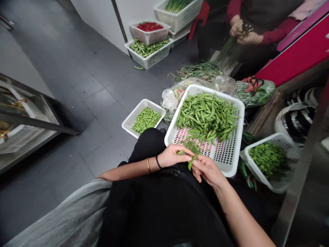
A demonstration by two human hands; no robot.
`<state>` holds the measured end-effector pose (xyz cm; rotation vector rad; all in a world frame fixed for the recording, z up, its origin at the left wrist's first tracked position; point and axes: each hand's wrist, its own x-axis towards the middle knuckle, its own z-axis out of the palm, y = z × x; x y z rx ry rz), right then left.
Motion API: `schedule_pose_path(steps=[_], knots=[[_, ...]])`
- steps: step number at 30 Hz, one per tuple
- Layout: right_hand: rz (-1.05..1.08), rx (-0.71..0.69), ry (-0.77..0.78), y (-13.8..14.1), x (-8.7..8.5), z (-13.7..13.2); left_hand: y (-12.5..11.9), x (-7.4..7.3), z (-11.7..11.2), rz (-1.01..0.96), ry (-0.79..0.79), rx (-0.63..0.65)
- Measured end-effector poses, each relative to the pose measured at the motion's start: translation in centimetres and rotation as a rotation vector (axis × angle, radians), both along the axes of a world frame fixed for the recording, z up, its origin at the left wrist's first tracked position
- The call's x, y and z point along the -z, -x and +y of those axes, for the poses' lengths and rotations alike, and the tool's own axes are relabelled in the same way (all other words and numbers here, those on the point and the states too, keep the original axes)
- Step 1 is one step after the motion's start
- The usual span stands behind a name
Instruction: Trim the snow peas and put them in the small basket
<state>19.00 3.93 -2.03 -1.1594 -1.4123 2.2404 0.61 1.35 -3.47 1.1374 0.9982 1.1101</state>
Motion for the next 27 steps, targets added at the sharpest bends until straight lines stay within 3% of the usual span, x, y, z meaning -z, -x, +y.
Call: schedule_pose_path(steps=[3,5,7,9,13,18,21,25,27], knots=[[-0.008,0.015,-0.088,0.0,-0.1,0.0,-0.2,0.2,-0.6,-0.085,0.162,-0.012],[-0.067,-0.031,-0.249,0.2,-0.7,0.1,-0.3,0.2,-0.8,-0.139,0.282,0.004],[-0.158,-0.120,-0.413,0.5,-1.4,0.1,-0.1,0.0,-0.9,-0.197,0.302,0.035],[-0.328,-0.151,-0.638,0.9,-1.9,-0.1,0.3,-0.4,-0.9,-0.256,0.276,0.053],[-0.669,-0.028,-1.126,1.0,-2.0,-1.1,0.8,-1.2,-1.0,-0.333,0.314,0.010],[-0.528,-0.178,-1.372,0.8,-2.1,-2.2,0.4,-1.3,-1.1,-0.409,0.344,-0.139],[-0.421,-0.279,-1.353,1.0,-3.0,-2.1,0.6,-1.3,-1.3,-0.390,0.348,-0.061],[-0.236,-0.519,-0.985,0.5,-4.7,-1.7,1.3,-1.5,-1.6,-0.392,0.312,0.308],[-0.250,-0.429,-0.820,-0.9,-5.1,-1.1,1.6,-1.3,-1.6,-0.410,0.306,0.407]])
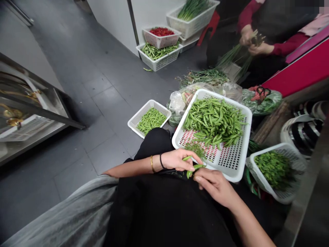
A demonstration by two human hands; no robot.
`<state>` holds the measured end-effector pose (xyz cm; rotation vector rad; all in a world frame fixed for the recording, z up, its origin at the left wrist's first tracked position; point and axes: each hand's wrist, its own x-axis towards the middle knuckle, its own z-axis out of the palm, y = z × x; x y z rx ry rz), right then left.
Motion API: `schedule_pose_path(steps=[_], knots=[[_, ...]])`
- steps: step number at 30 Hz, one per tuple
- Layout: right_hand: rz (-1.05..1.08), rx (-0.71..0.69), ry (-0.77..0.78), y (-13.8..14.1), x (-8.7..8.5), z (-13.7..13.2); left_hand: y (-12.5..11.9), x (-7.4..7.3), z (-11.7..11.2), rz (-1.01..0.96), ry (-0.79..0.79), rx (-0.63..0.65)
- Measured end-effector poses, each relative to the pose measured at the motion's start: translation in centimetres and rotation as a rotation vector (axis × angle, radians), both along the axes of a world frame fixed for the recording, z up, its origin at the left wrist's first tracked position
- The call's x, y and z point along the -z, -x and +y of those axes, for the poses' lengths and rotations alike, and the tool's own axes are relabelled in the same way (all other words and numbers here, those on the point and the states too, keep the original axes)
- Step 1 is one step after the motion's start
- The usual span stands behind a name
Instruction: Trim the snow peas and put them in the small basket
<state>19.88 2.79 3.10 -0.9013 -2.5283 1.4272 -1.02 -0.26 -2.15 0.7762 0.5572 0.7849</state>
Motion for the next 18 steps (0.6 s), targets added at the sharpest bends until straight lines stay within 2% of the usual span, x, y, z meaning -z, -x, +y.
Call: schedule_pose_path(steps=[2,4,5,6,8,10,12,14,16,18], knots=[[0.036,0.283,0.030,-1.8,-0.1,0.9,0.3,0.3,0.1,0.007,0.044,-0.017],[0.072,0.580,-0.054,-3.2,0.2,1.9,0.5,0.5,0.4,0.032,0.099,-0.060],[0.061,0.663,-0.130,-3.6,0.3,2.2,0.6,0.5,0.5,0.042,0.116,-0.072],[0.029,0.682,-0.222,-3.7,0.4,2.3,0.6,0.4,0.6,0.046,0.128,-0.070],[-0.074,0.541,-0.439,-2.9,0.5,1.8,0.7,0.1,0.7,0.056,0.138,-0.043],[-0.125,0.268,-0.619,-1.3,0.5,1.0,0.6,-0.4,0.6,0.094,0.137,-0.012],[-0.216,0.025,-0.702,0.2,0.5,0.6,0.7,-0.9,0.8,0.164,0.082,0.030],[-0.223,-0.087,-0.682,1.0,0.6,0.8,0.8,-1.3,1.2,0.300,-0.056,0.094],[-0.114,-0.164,-0.566,1.1,0.6,1.2,0.9,-1.9,1.7,0.405,-0.302,0.161],[0.044,-0.082,-0.422,1.1,0.5,1.3,0.7,-2.4,2.1,0.432,-0.428,0.153]])
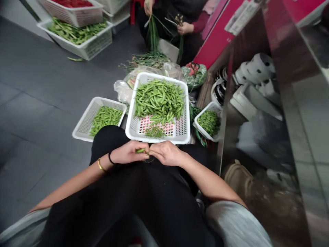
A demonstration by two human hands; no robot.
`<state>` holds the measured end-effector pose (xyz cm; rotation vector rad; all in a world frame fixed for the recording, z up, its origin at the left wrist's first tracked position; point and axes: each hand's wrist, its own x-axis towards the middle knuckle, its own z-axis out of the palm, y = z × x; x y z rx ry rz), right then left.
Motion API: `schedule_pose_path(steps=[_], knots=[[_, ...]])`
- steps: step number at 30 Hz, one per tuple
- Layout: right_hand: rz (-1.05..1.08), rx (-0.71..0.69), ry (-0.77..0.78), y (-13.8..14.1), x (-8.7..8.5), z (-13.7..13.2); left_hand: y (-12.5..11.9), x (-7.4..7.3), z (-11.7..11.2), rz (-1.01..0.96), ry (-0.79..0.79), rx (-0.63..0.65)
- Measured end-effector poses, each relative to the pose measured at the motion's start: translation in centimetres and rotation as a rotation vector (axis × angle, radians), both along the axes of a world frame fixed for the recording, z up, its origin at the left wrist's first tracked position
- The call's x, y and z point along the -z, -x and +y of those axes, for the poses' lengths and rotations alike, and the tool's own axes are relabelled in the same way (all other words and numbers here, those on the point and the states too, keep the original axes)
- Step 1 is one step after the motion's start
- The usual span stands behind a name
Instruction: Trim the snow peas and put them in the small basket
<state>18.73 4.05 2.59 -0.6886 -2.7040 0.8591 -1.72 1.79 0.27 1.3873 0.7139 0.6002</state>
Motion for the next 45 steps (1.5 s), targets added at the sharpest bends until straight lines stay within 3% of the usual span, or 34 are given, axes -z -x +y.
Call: schedule_pose_path(steps=[3,6,11,15,17,19,21,22,24,27,29,32,35,39,42,45], knots=[[0.241,0.310,0.103,0.6,0.4,-0.1,-0.9,-0.2,0.1,-0.060,0.033,-0.232],[0.334,0.509,0.038,1.7,1.2,0.2,-2.0,0.4,0.1,-0.227,0.181,-0.442],[0.385,0.489,0.027,3.1,2.1,1.6,-2.8,0.6,0.6,-0.486,0.407,-0.508],[0.376,0.507,-0.073,3.6,2.1,2.7,-2.7,0.2,1.9,-0.585,0.471,-0.571],[0.327,0.492,-0.043,3.1,2.4,3.2,-2.0,0.5,2.9,-0.554,0.392,-0.673],[0.261,0.426,0.028,1.7,3.1,3.9,-0.9,1.1,4.0,-0.510,0.247,-0.886],[0.106,0.327,0.133,-0.1,4.1,5.3,0.6,1.6,5.0,-0.487,0.138,-1.070],[-0.016,0.282,0.189,-1.0,4.8,6.3,1.2,1.7,5.3,-0.483,0.130,-1.094],[-0.332,0.294,0.274,-2.3,6.4,8.8,2.1,1.7,5.7,-0.490,0.172,-1.014],[-0.687,0.570,0.119,-2.6,9.1,12.9,1.9,1.3,5.5,-0.518,0.330,-0.767],[-0.795,0.651,0.080,-2.1,10.6,15.0,1.3,1.2,5.0,-0.495,0.462,-0.646],[-0.822,0.667,0.084,-1.6,11.4,16.3,0.5,1.3,4.2,-0.376,0.574,-0.585],[-0.817,0.680,0.060,-1.9,10.4,14.9,0.2,2.1,3.7,-0.255,0.587,-0.578],[-0.738,0.627,-0.032,-1.7,7.6,9.4,-1.2,3.7,4.1,-0.131,0.616,-0.548],[-0.571,0.430,-0.248,-0.4,5.6,5.1,-2.8,4.5,4.5,-0.112,0.555,-0.591],[-0.390,0.263,-0.364,0.5,4.6,3.2,-3.5,4.3,4.6,-0.188,0.466,-0.642]])
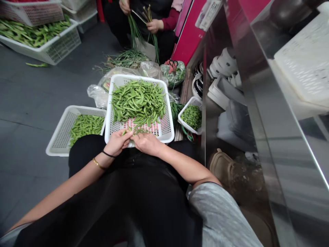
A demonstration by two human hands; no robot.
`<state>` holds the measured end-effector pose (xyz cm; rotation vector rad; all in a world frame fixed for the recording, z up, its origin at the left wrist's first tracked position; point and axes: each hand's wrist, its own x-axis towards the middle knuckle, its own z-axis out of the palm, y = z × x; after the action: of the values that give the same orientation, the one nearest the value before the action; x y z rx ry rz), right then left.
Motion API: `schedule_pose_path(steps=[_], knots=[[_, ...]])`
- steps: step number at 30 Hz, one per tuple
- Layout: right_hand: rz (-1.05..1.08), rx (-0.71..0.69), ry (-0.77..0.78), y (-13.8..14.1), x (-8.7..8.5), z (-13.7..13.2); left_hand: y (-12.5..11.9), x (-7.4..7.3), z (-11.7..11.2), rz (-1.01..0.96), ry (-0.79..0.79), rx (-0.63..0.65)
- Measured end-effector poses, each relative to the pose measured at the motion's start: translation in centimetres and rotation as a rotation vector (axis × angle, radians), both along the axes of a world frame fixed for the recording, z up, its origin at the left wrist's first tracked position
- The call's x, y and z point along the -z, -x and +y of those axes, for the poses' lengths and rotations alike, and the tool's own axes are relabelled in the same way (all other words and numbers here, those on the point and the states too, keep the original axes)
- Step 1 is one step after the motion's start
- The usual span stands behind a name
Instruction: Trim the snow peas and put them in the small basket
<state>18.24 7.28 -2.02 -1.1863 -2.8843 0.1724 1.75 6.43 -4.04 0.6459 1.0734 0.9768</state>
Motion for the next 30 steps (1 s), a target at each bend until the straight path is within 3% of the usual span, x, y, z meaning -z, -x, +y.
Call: schedule_pose_path(steps=[4,7,9,12,14,15,18,20,23,25,28,30], knots=[[0.280,-0.007,0.026,-0.3,-0.4,0.5,1.1,-1.1,-0.2,-0.154,-0.014,-0.031],[0.505,-0.124,0.176,-0.3,-1.1,0.4,2.1,-1.8,-0.7,-0.250,0.038,0.071],[0.620,-0.218,0.372,0.0,-1.9,-0.4,2.4,-2.1,-1.2,-0.278,0.069,0.212],[0.675,-0.304,0.798,0.1,-3.0,-1.0,2.6,-2.2,-1.8,-0.300,0.099,0.418],[0.722,-0.191,0.987,-0.7,-3.2,-0.5,2.9,-2.1,-2.0,-0.322,0.092,0.522],[0.778,-0.066,0.997,-1.4,-3.2,0.0,3.0,-2.0,-2.0,-0.333,0.083,0.554],[0.941,0.322,0.720,-3.7,-2.9,2.0,3.5,-1.8,-1.9,-0.346,0.063,0.572],[0.889,0.355,0.443,-4.5,-2.9,2.6,3.8,-1.6,-1.7,-0.339,0.068,0.566],[0.667,0.067,0.107,-3.6,-3.1,1.8,3.8,-1.4,-1.4,-0.325,0.061,0.596],[0.520,-0.162,0.005,-2.2,-3.2,0.9,3.7,-1.4,-1.3,-0.301,0.041,0.639],[0.336,-0.311,0.016,-0.8,-3.2,0.2,3.5,-1.8,-1.4,-0.089,-0.069,0.692],[0.336,-0.314,0.129,-0.5,-3.2,0.0,3.3,-2.6,-1.7,0.205,-0.288,0.672]])
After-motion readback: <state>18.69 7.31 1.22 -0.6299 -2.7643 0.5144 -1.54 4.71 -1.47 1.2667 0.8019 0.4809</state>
